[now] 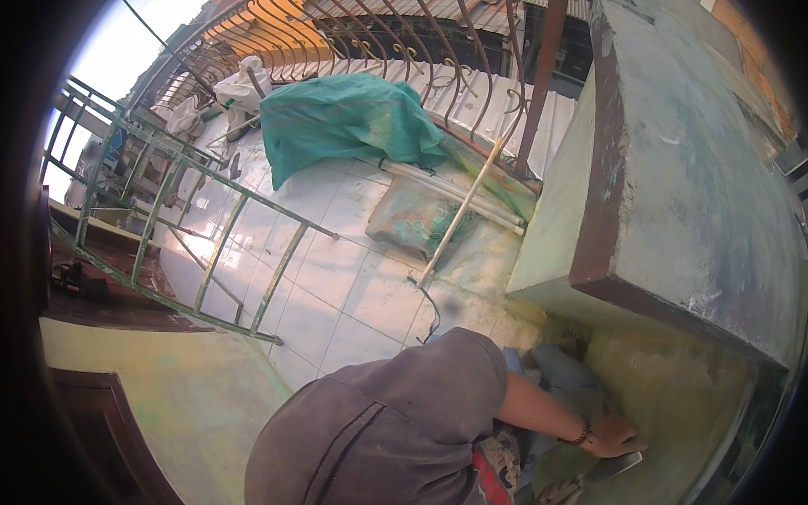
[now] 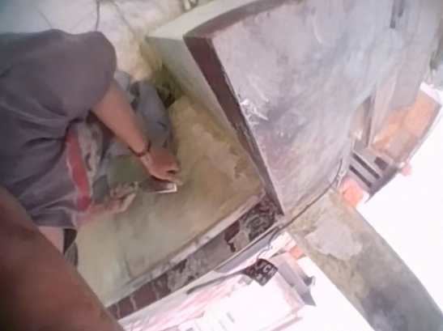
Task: The person uses a metal scraper to remove old paint and debris from a concrete ledge on a rooftop. They repeatedly scrape along the edge and flat surfaces, occasionally wiping the tool on a dark pad placed on the ledge.
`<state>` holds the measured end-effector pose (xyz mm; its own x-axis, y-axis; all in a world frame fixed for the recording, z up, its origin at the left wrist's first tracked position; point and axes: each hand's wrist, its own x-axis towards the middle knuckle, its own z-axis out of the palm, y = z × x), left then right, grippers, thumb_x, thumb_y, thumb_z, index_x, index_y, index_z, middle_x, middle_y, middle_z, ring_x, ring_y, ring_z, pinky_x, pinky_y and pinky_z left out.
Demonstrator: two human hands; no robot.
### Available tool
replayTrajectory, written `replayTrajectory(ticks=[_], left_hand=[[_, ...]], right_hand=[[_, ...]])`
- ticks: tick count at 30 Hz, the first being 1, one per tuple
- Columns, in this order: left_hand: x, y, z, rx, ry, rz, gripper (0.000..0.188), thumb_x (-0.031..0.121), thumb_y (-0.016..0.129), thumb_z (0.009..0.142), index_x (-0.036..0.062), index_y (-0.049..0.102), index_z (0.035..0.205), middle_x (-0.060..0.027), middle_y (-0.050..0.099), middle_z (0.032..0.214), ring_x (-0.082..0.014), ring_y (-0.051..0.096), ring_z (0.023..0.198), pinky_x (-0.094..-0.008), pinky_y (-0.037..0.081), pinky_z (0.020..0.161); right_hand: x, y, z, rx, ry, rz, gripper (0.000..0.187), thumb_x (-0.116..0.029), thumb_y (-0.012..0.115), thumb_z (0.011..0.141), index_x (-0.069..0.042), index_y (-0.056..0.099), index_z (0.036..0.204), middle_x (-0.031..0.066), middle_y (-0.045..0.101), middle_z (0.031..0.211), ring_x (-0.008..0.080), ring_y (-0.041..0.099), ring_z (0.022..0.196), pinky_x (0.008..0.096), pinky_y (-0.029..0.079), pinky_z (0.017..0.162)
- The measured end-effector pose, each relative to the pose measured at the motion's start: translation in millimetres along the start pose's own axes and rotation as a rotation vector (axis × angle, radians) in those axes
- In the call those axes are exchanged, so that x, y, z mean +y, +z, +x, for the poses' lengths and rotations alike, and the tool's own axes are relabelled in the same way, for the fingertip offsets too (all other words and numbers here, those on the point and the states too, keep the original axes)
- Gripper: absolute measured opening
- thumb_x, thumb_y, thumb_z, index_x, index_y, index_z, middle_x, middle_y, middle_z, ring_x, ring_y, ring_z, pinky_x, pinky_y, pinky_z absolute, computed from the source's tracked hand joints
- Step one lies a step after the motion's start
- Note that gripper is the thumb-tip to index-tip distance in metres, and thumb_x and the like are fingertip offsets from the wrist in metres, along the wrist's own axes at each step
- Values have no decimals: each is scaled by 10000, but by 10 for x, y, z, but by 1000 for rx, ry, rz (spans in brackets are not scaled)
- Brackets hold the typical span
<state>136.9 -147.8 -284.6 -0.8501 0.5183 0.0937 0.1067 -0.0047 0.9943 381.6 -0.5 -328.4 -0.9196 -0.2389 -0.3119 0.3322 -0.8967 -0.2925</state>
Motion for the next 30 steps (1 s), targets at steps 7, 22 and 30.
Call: replayTrajectory(ticks=[7, 22, 30], left_hand=[[3, 142, 27, -180, 37, -70, 557, 481, 522, 994, -39, 622, 822, -229, 627, 775, -397, 626, 729, -473, 489, 750], [-6, 191, -145, -587, 131, 106, 602, 524, 592, 958, 17, 550, 637, -140, 537, 566, -318, 554, 536, -440, 433, 579], [24, 242, -265, -495, 152, 230, 502, 382, 623, 924, 23, 569, 577, -159, 535, 545, -353, 549, 517, -435, 441, 555]], right_hand=[[110, -520, -263, 184, -436, -1726, 572, -445, 458, 1023, -56, 495, 1440, 154, 537, 1437, 321, 566, 1246, 462, 478, 1026], [1101, 762, 241, 673, -578, -337, 380, -310, 559, 995, 42, 608, 1129, 86, 552, 757, 131, 458, 444, 224, 320, 383], [1082, 691, 226, 541, -499, -349, 372, -285, 578, 1001, 78, 632, 1060, 99, 552, 733, 126, 474, 450, 246, 341, 341]])
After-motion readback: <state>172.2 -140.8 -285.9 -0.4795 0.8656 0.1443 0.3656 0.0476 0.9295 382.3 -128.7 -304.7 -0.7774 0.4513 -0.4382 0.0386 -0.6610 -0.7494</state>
